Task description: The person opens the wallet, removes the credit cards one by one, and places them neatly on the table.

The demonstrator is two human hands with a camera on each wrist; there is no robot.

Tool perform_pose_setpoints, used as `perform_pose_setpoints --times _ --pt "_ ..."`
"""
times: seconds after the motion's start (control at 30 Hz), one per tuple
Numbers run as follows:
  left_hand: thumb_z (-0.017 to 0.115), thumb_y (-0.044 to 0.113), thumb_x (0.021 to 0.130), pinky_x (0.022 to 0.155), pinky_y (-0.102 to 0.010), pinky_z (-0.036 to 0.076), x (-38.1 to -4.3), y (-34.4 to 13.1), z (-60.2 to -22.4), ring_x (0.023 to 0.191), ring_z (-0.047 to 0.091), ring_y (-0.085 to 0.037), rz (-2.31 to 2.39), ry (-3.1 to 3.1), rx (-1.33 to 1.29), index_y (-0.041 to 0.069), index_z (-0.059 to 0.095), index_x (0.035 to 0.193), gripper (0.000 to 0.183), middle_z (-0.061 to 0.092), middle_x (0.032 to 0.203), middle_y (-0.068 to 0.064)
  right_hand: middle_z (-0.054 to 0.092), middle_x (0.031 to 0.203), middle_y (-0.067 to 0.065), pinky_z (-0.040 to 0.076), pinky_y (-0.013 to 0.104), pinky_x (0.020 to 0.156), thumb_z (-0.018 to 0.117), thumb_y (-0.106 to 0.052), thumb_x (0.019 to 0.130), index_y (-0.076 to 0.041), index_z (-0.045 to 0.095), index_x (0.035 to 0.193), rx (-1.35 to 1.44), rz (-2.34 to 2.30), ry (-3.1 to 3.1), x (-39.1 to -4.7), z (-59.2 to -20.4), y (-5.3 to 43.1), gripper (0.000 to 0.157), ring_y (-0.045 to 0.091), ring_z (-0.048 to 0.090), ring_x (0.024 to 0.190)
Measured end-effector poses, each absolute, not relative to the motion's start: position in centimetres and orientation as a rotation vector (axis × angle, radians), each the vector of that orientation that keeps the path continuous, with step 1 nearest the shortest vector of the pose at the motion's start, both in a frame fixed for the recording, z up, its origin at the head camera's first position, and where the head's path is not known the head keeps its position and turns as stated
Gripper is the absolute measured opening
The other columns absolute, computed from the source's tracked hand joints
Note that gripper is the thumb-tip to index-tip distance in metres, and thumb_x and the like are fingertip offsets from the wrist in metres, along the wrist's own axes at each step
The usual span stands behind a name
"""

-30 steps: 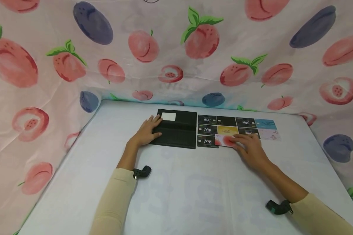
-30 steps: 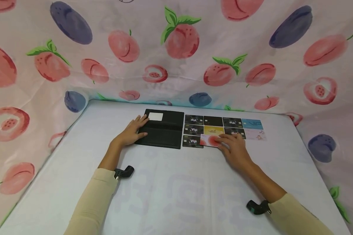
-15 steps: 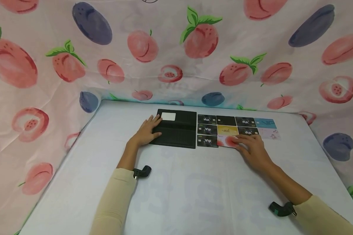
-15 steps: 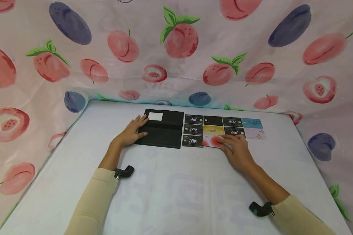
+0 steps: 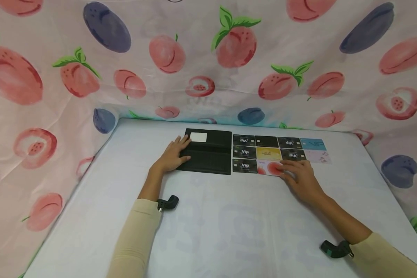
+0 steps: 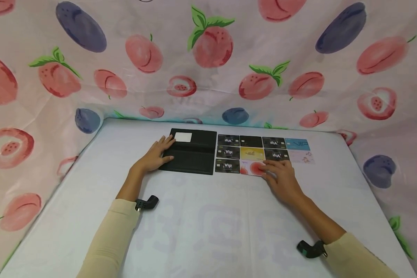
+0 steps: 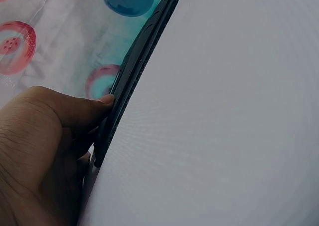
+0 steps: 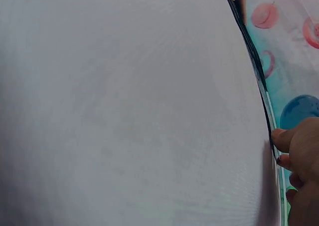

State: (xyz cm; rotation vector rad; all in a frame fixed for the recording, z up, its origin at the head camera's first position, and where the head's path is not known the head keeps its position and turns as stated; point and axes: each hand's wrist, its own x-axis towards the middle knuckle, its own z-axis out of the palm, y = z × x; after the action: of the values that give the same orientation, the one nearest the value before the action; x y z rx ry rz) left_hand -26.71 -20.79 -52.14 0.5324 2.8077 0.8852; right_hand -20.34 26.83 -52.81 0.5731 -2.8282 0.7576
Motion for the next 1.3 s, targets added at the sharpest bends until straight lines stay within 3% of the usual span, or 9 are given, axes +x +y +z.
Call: perform_pose_setpoints --times 0.47,0.8,1.3 --pt "0.062 0.023 0.103 0.129 -0.046 -0.003 -26.77 -20.8 -52.15 0.161 0.002 -0.034 0.889 2.807 0.518 0.004 0.03 0.165 0.073 0.016 0.175 -0.013 0.072 0.125 0.018 0.036 0.05 0.085 0.085 -0.002 0.087 -0.001 0.079 0.119 0.616 0.786 -2.723 -20.43 -53.43 26.84 0.033 0.037 0.048 0.111" --pt "0.062 0.023 0.103 0.129 -0.044 -0.004 -26.75 -20.86 -52.27 0.161 0.002 -0.033 0.896 2.798 0.507 0.005 0.03 0.166 0.073 0.015 0.175 -0.011 0.07 0.127 0.017 0.039 0.049 0.086 0.082 -0.001 0.09 -0.001 0.079 0.121 0.596 0.822 -2.724 -20.33 -53.56 26.77 0.032 0.035 0.049 0.113" --pt "0.062 0.024 0.104 0.129 -0.043 -0.005 -26.83 -20.78 -52.47 0.161 0.001 -0.032 0.886 2.799 0.493 0.006 0.029 0.166 0.072 0.014 0.175 -0.01 0.068 0.131 0.017 0.046 0.057 0.094 0.08 -0.001 0.092 0.0 0.077 0.124 0.569 0.847 -2.737 -20.36 -53.72 26.8 0.033 0.037 0.053 0.119"
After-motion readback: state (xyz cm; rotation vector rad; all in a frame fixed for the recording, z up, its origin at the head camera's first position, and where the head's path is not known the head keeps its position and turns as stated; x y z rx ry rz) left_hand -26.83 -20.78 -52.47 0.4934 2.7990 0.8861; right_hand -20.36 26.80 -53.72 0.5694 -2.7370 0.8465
